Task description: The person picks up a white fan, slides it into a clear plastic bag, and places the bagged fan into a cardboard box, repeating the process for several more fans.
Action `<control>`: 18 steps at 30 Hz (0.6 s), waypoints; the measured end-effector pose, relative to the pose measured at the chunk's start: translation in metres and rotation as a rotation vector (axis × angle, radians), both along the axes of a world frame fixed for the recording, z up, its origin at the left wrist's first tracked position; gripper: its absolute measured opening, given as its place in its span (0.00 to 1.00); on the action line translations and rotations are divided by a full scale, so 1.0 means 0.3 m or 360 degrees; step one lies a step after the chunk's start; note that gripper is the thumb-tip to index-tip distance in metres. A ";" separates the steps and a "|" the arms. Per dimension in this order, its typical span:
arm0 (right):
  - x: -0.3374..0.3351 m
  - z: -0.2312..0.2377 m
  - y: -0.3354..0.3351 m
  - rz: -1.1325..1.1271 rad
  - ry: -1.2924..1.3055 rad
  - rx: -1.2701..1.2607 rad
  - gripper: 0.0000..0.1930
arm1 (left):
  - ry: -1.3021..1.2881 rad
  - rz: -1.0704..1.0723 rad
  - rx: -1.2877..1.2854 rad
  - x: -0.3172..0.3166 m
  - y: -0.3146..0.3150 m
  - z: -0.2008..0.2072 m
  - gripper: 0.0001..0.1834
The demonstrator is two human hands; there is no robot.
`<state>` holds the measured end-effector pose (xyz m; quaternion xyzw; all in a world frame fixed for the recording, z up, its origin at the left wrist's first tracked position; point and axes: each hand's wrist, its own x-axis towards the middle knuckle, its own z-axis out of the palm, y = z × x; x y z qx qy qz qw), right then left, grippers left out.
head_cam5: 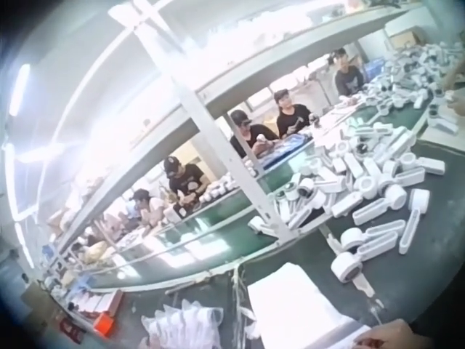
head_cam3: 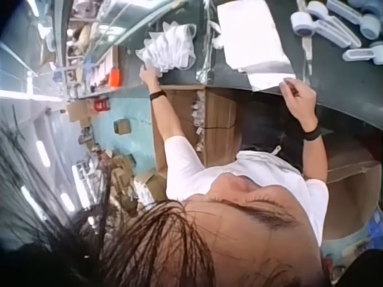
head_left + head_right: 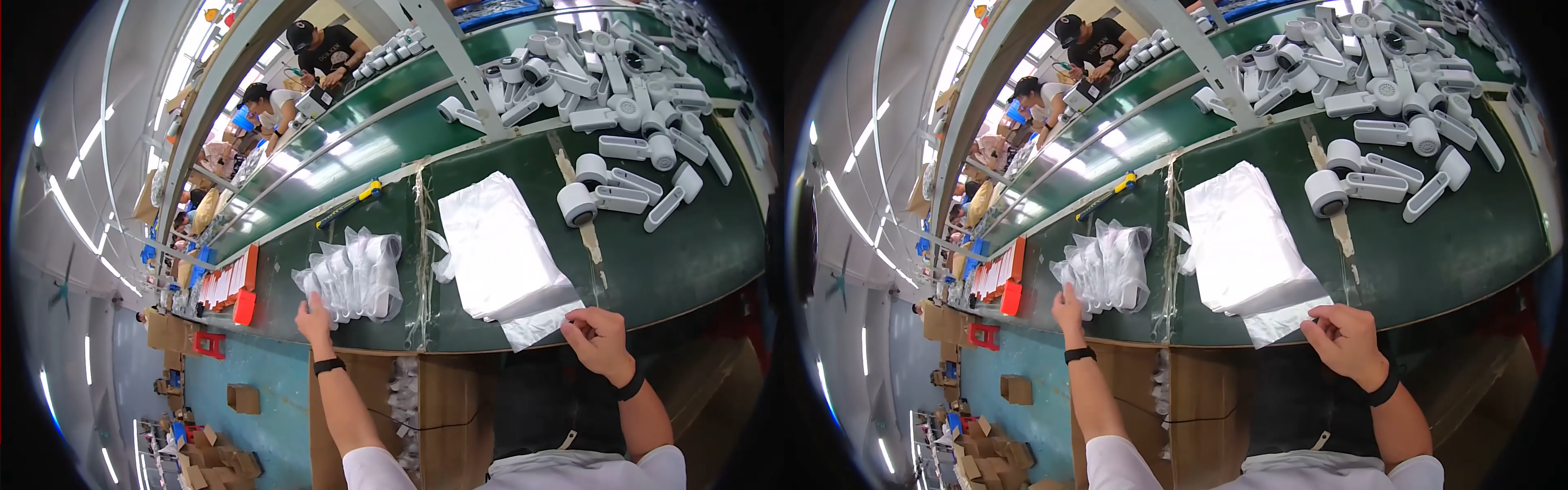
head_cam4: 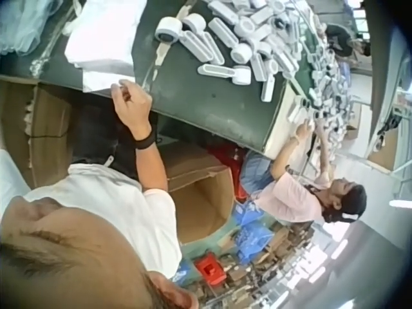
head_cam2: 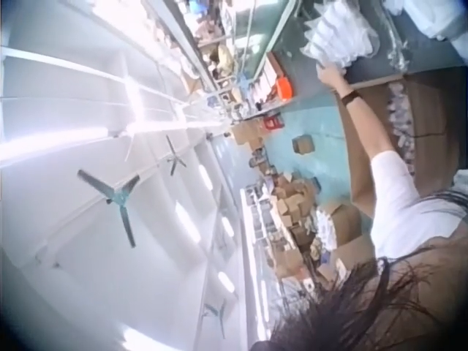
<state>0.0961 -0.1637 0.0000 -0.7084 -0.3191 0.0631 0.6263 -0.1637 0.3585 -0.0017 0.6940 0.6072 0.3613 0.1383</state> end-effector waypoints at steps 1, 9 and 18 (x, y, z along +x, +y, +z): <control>0.009 -0.015 -0.007 -0.0035 0.0003 -0.0041 0.06 | 0.0202 0.0117 0.0160 0.112 -0.102 0.047 0.35; -0.001 -0.036 0.014 -0.0098 -0.0136 -0.0047 0.06 | 0.1233 -0.0348 -0.0367 0.356 -0.439 0.267 0.52; -0.011 -0.029 0.014 -0.0085 -0.0180 -0.0030 0.06 | 0.1250 -0.0449 -0.0658 0.282 -0.296 0.239 0.56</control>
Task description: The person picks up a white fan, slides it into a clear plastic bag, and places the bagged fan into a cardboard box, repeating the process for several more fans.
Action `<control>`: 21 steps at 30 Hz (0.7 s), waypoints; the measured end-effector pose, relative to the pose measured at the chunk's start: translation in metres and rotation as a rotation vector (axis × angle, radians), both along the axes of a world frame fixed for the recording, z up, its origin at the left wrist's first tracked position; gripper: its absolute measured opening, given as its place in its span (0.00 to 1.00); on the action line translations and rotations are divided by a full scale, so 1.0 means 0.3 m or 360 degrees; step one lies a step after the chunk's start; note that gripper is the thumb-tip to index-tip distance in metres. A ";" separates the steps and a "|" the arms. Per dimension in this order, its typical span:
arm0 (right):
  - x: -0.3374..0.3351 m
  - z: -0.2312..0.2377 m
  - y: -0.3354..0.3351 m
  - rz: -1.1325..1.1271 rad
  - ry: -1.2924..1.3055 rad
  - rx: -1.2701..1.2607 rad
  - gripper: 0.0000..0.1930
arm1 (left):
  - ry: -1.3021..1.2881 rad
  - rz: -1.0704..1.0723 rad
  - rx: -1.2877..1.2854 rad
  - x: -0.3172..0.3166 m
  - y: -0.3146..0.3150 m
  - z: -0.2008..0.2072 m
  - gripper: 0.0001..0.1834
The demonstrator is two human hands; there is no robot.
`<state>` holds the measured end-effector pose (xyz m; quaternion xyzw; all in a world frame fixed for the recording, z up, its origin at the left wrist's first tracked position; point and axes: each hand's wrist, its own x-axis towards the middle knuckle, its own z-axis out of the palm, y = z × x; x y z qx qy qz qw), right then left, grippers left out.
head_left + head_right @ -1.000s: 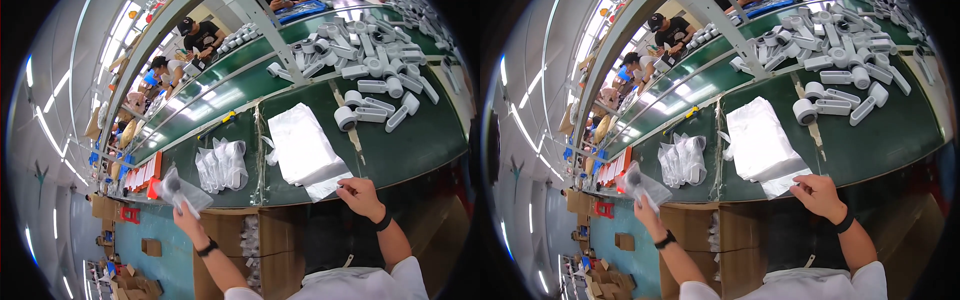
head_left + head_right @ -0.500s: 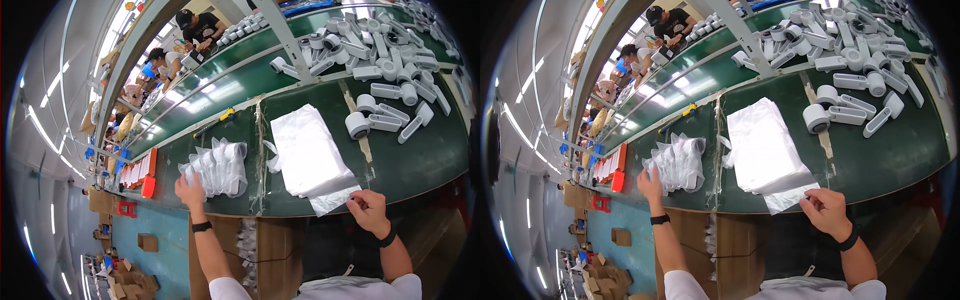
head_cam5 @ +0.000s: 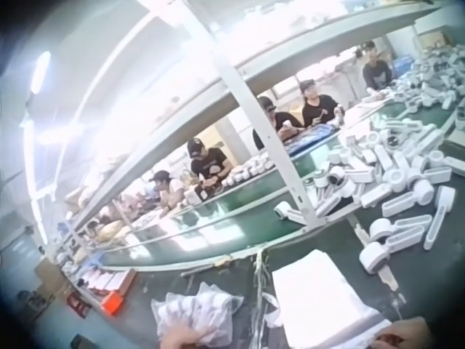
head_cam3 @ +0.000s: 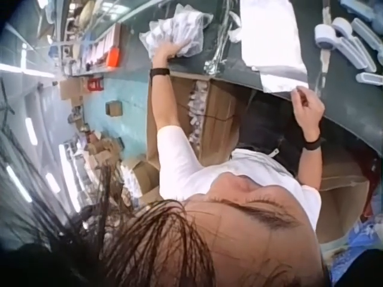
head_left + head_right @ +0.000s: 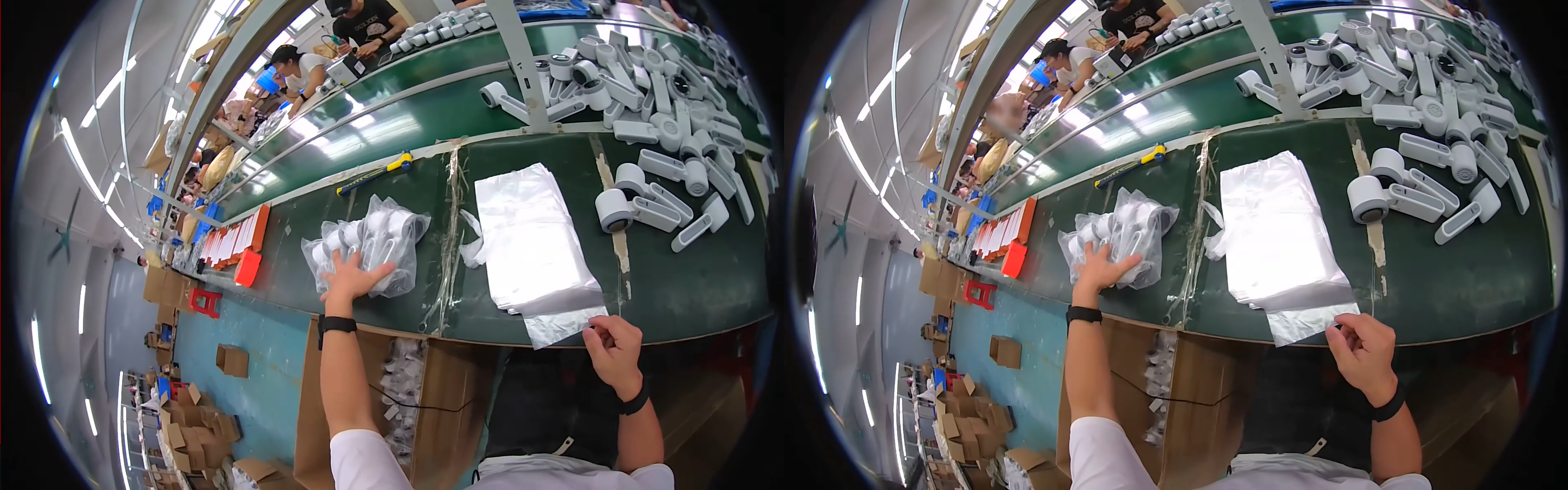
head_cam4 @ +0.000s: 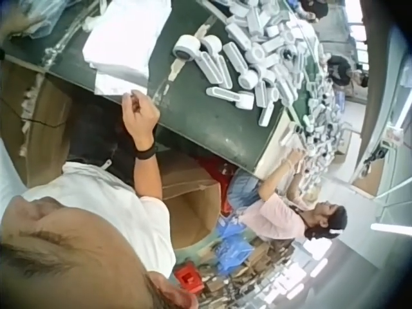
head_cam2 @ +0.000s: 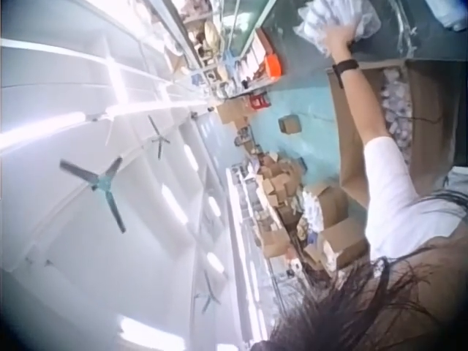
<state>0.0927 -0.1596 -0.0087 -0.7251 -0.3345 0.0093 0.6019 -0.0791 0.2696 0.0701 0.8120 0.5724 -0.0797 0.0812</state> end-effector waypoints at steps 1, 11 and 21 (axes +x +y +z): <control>0.000 0.000 0.002 0.0013 -0.0009 -0.0006 0.06 | -0.0056 -0.0106 0.0018 -0.024 0.043 -0.031 0.56; -0.003 0.001 -0.001 0.0080 0.0022 -0.0052 0.05 | -0.0128 -0.0088 0.0121 -0.009 0.019 -0.049 0.50; -0.010 0.000 0.011 0.0044 -0.0008 -0.0058 0.05 | -0.0175 -0.0055 0.0151 0.018 0.012 -0.041 0.45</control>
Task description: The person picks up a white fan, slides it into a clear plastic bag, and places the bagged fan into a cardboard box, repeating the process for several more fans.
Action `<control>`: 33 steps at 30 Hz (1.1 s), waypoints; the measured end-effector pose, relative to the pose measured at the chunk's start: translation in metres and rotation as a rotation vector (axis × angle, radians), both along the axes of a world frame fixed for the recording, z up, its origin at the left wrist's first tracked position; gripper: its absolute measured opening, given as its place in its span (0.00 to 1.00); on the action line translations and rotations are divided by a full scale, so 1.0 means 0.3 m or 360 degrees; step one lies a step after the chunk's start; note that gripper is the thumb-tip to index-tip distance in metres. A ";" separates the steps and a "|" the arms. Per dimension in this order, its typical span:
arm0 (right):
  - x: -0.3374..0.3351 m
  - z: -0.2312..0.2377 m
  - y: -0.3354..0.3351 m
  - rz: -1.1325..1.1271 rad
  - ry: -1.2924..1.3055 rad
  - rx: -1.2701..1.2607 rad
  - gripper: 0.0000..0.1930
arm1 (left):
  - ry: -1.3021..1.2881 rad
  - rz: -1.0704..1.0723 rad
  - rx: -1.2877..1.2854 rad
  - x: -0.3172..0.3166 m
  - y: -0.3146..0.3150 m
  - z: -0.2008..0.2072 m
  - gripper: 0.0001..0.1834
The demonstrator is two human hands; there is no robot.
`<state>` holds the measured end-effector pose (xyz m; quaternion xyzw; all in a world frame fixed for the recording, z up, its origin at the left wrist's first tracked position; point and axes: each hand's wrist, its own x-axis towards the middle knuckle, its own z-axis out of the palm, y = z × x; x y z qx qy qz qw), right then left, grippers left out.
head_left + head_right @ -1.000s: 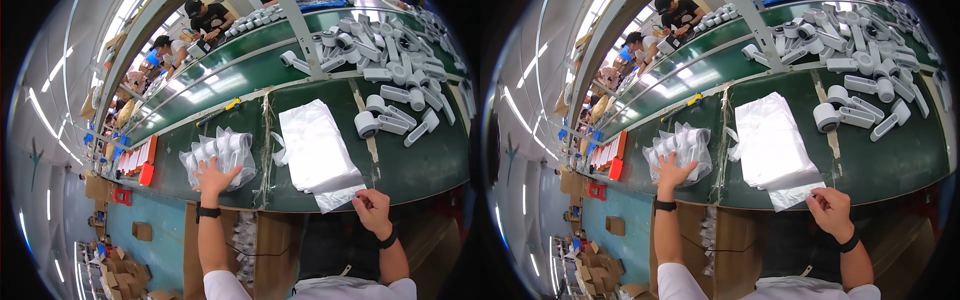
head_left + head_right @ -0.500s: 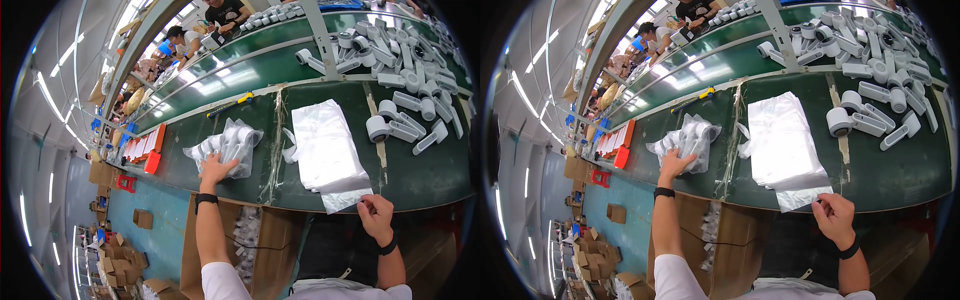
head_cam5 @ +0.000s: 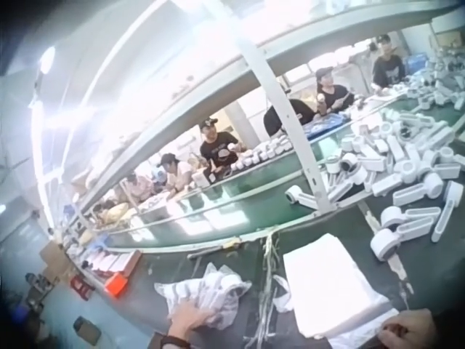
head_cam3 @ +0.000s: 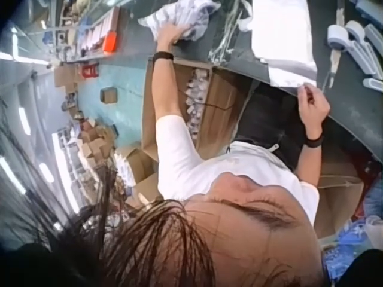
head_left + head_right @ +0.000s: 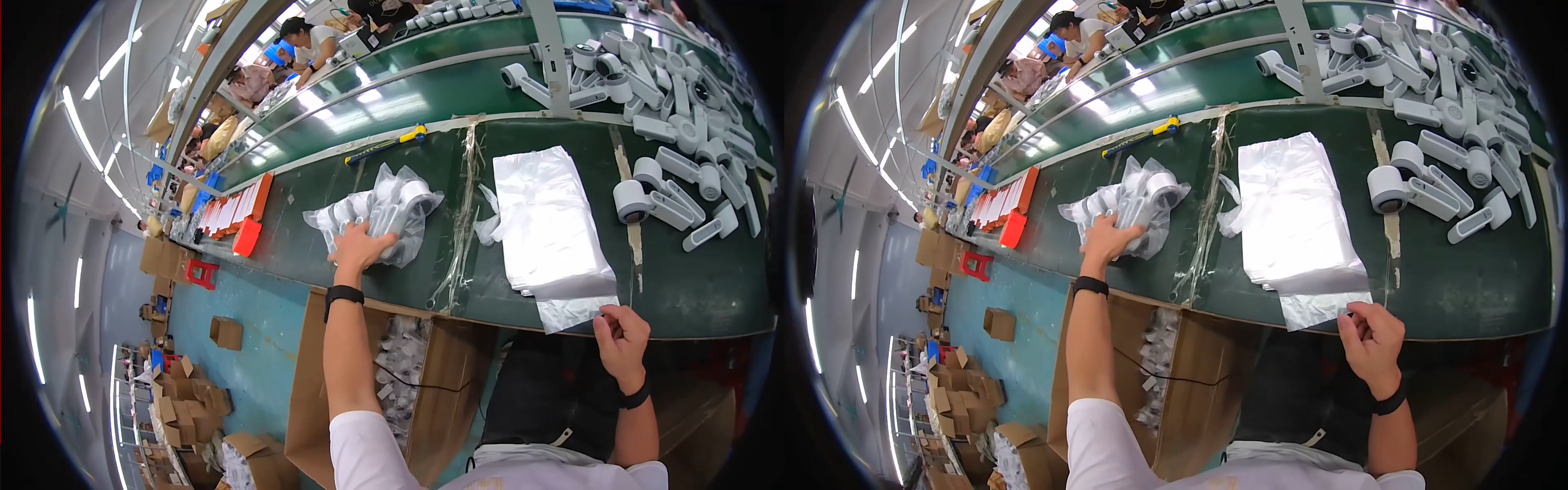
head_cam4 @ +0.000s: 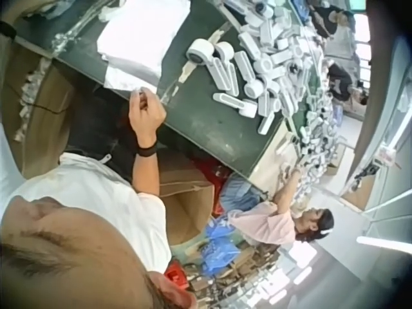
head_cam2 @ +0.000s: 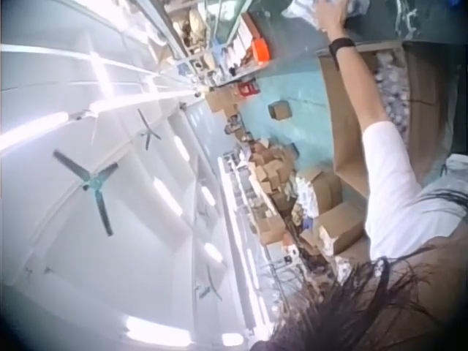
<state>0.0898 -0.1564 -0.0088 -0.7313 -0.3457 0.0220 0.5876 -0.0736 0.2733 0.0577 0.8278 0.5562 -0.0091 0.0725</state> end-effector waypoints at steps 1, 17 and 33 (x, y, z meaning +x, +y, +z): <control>0.000 -0.002 0.002 -0.0009 0.0000 0.0016 0.05 | -0.0013 0.0004 0.0019 0.001 0.000 0.001 0.44; -0.005 -0.019 0.006 -0.0071 -0.0030 0.0013 0.06 | -0.0109 -0.0002 0.0122 -0.059 -0.043 -0.013 0.39; -0.001 -0.042 -0.005 -0.0045 -0.0012 -0.0120 0.04 | -0.0493 -0.0073 0.0789 -0.542 -0.278 -0.008 0.32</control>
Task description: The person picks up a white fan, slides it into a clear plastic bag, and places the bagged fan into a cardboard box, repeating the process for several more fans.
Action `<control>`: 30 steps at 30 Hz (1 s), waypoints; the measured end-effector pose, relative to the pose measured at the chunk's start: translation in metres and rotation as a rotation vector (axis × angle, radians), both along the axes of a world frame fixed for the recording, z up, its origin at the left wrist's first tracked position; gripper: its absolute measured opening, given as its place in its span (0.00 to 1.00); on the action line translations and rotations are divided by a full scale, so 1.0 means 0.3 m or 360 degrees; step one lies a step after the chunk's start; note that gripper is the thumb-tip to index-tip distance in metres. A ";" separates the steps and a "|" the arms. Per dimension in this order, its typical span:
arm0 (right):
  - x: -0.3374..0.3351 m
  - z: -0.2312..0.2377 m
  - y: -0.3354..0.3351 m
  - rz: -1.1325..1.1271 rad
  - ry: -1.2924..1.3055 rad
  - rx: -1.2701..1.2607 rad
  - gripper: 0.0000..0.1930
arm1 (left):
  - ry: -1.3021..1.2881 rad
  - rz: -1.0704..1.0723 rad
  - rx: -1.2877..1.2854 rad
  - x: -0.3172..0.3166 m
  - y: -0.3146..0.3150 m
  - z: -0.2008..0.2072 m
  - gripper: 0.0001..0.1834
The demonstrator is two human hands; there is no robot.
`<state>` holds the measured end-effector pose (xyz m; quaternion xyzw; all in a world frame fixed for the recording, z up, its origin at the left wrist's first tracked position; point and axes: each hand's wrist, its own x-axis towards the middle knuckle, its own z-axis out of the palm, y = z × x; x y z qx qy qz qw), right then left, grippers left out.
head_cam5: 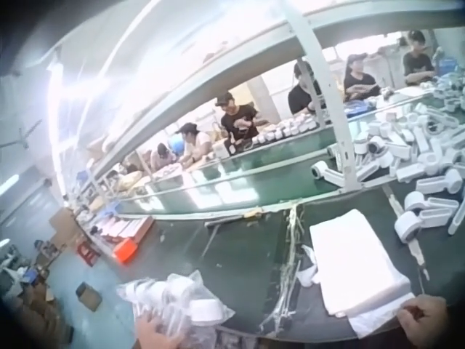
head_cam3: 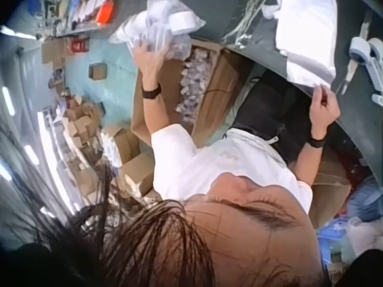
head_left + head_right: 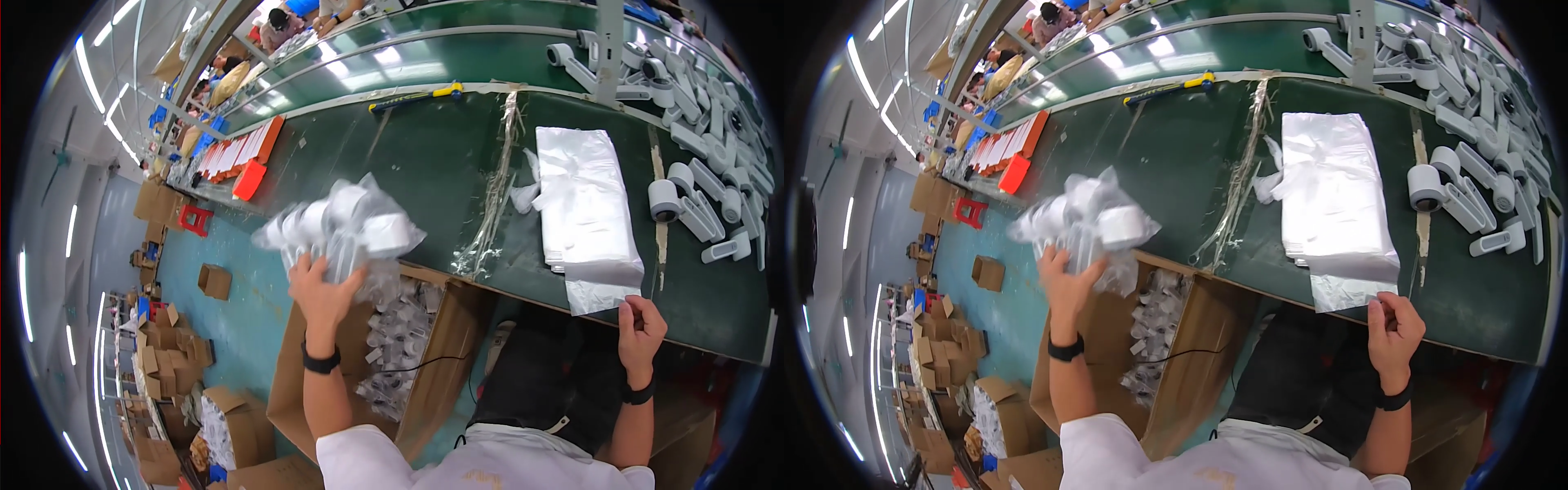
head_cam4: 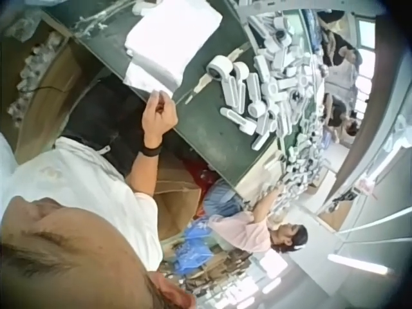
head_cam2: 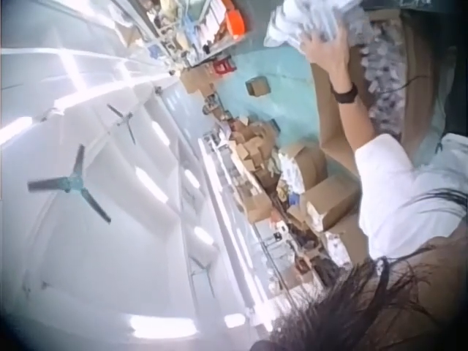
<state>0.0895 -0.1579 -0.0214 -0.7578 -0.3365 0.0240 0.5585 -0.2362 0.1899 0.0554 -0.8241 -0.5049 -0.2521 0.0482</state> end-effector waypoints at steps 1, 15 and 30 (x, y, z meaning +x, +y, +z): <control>0.002 -0.007 -0.003 -0.0043 -0.0023 -0.0010 0.04 | -0.0047 0.0036 0.0033 -0.075 -0.017 -0.040 0.33; 0.040 -0.088 -0.015 -0.0192 -0.0059 -0.0154 0.08 | -0.0128 0.1551 -0.1173 -0.779 -0.406 -0.568 0.42; 0.085 -0.118 -0.020 -0.0408 -0.0196 -0.0205 0.11 | -0.0036 0.1823 -0.1997 -0.904 -0.422 -1.138 0.41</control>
